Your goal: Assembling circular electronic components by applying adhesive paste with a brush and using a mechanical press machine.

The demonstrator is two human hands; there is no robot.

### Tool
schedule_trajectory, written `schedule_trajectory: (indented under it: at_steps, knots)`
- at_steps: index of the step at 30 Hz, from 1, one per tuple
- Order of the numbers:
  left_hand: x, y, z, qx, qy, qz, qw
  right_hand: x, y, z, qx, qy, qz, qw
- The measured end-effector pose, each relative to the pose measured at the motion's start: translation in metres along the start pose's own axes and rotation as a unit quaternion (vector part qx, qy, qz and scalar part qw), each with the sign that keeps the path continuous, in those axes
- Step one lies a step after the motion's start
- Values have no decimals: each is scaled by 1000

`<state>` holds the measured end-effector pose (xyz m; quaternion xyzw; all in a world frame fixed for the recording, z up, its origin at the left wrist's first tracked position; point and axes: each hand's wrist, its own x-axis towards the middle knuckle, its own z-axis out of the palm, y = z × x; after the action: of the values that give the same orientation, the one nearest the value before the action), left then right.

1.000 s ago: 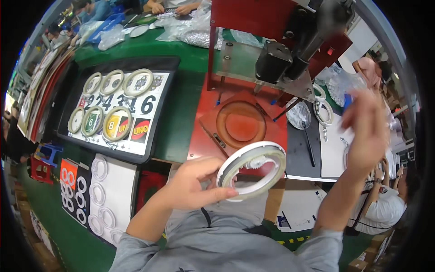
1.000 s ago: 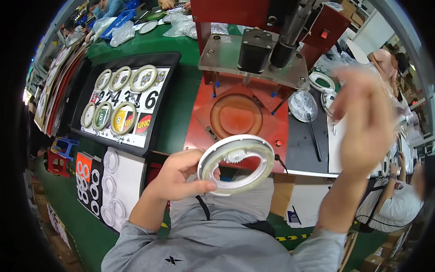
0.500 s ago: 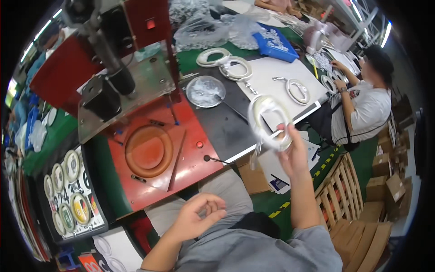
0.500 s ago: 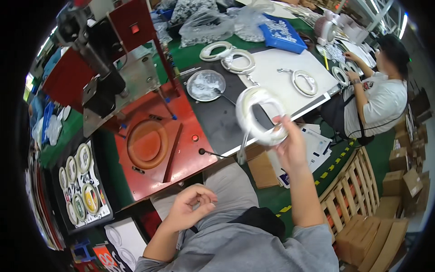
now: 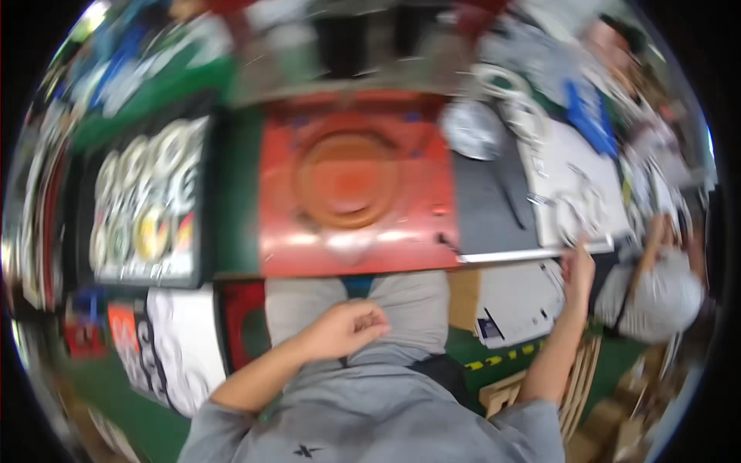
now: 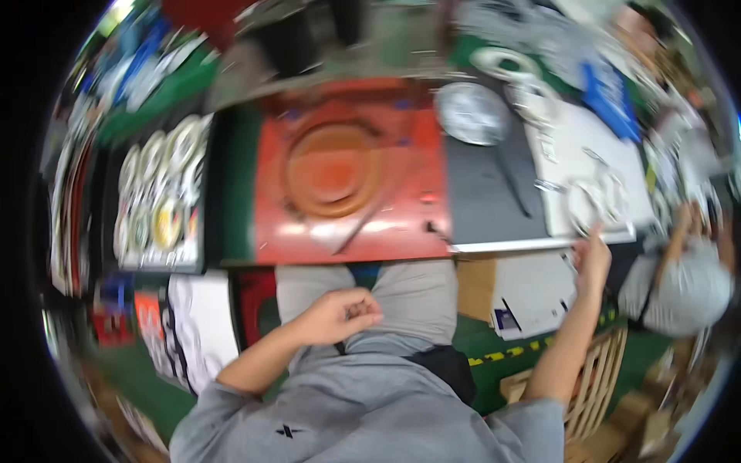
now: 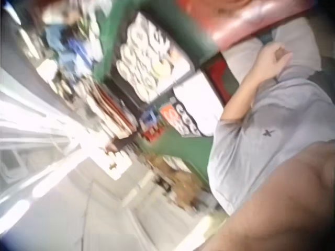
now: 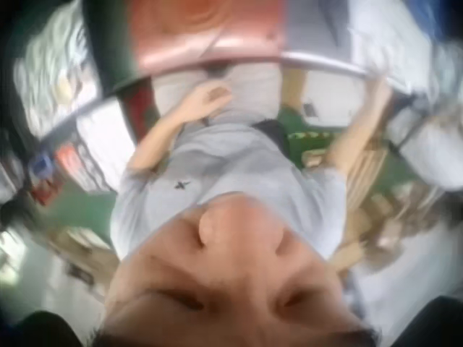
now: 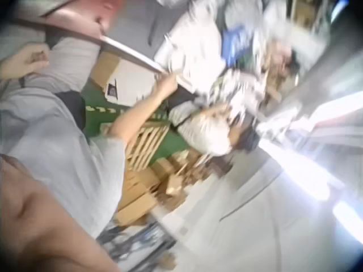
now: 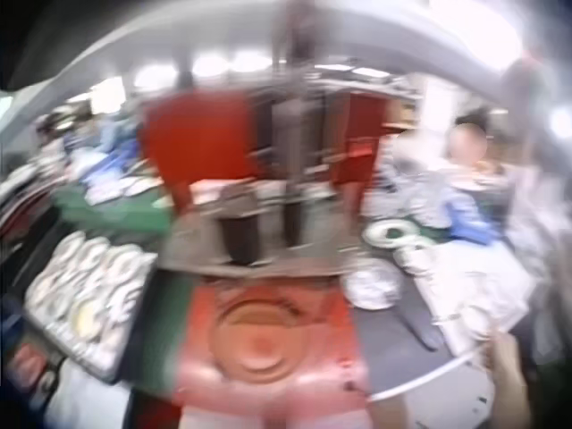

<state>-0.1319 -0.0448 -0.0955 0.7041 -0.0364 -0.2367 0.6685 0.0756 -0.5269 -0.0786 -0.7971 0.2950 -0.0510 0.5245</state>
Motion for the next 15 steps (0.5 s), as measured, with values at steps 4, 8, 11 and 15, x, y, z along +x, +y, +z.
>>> schedule_trajectory:
  at_steps: [4,8,11,15]
  knots:
    - [-19,-37,-24,-18,115,-6,993,47,59,-52,46,-23,-65,997]
    - [-86,-83,-72,-35,365,-15,930,-15,17,-29,-1,-2,-53,999]
    - [-139,-96,-111,-22,580,-127,805,-102,-25,-5,6,-295,-100,950]
    - [-236,-189,-164,212,741,-236,593,-192,-70,81,-126,-676,-173,705]
